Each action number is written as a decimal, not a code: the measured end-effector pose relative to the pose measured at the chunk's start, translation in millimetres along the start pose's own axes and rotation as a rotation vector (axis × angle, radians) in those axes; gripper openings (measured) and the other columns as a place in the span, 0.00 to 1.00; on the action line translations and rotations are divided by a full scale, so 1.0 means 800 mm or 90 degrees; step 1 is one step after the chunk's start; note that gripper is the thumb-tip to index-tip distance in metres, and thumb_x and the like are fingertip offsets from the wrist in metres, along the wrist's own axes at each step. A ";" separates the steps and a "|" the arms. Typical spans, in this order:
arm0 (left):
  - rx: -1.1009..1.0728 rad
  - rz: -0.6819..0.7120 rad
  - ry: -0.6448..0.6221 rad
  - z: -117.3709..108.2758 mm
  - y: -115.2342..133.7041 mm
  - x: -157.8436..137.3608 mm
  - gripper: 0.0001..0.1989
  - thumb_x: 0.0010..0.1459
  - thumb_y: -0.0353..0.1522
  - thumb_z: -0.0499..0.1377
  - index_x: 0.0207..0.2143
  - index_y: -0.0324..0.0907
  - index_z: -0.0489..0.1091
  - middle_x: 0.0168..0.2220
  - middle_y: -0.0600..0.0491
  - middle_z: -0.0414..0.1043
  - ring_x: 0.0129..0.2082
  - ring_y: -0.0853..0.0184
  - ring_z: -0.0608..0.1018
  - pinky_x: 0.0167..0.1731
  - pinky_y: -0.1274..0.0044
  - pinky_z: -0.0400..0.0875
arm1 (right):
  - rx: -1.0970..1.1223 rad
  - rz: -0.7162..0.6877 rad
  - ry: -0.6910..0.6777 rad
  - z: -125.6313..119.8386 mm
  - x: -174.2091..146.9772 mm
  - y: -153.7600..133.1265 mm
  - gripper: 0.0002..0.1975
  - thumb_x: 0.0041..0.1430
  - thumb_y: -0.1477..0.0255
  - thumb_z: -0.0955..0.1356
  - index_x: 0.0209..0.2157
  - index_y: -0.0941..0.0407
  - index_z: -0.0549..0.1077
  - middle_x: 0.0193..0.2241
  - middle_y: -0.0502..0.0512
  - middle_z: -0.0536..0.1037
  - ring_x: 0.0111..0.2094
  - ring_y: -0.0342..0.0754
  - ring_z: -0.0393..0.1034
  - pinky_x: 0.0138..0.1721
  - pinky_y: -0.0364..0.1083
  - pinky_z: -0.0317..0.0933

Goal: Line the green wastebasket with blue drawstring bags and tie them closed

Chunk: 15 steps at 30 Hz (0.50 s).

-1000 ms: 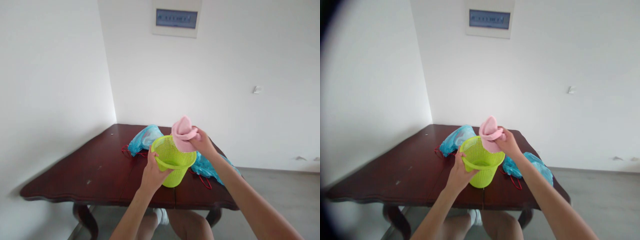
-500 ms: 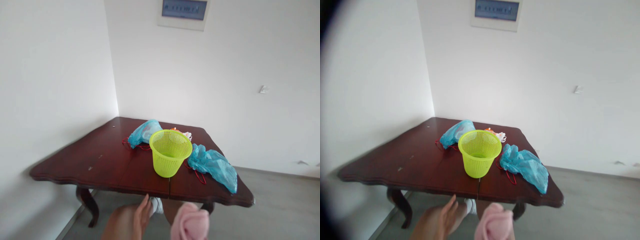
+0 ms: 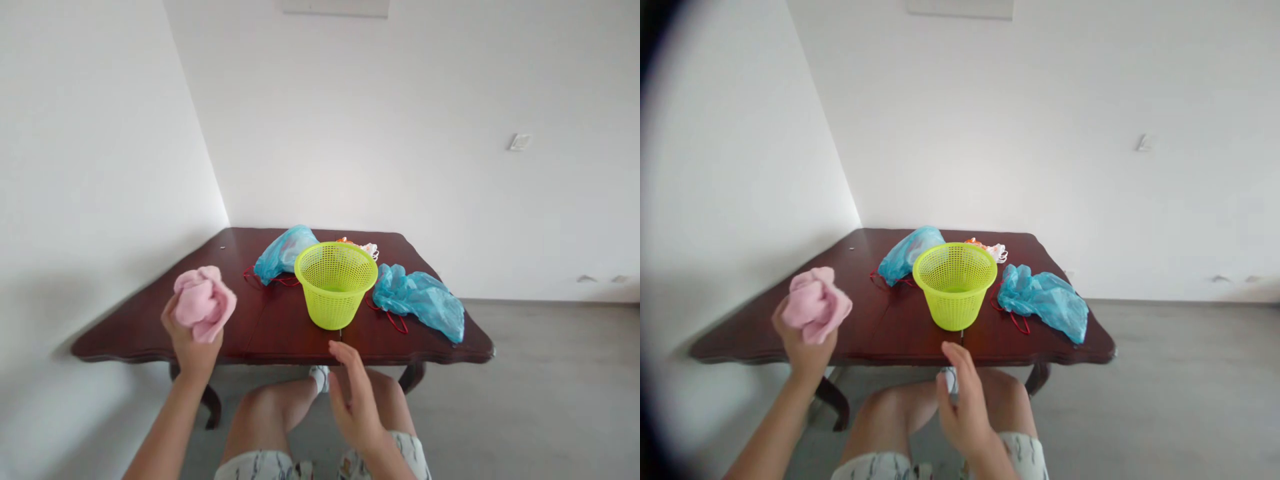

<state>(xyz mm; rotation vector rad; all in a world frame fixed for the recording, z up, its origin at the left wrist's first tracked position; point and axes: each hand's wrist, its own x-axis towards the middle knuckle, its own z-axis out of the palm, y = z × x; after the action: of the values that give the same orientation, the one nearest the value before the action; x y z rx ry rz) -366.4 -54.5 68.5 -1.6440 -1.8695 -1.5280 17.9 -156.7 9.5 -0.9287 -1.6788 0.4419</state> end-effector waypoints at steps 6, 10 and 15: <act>0.232 0.010 -0.424 0.069 -0.057 0.035 0.38 0.73 0.40 0.63 0.80 0.36 0.64 0.86 0.26 0.50 0.85 0.29 0.55 0.79 0.31 0.44 | -0.194 0.121 0.193 -0.124 -0.063 0.107 0.15 0.83 0.64 0.68 0.63 0.49 0.80 0.59 0.64 0.85 0.57 0.59 0.84 0.54 0.56 0.84; 0.179 0.044 -0.312 0.061 -0.061 -0.028 0.33 0.78 0.47 0.57 0.77 0.40 0.68 0.86 0.32 0.52 0.86 0.35 0.55 0.82 0.37 0.40 | -0.286 0.089 0.143 -0.185 -0.030 0.143 0.19 0.81 0.62 0.70 0.67 0.49 0.78 0.65 0.66 0.83 0.67 0.63 0.79 0.66 0.63 0.78; -0.048 0.100 -0.212 0.034 -0.023 -0.169 0.18 0.80 0.43 0.56 0.63 0.45 0.75 0.72 0.38 0.78 0.75 0.47 0.77 0.82 0.48 0.61 | -0.387 0.122 -0.003 -0.190 0.099 0.181 0.33 0.78 0.57 0.71 0.77 0.54 0.70 0.73 0.70 0.77 0.75 0.67 0.71 0.78 0.68 0.63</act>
<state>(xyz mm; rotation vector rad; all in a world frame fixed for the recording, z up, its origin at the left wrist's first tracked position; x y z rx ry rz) -322.3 -111.1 -51.0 -2.1360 -1.7974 -1.3432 204.6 -31.8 6.7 -1.5385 -1.7669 0.0472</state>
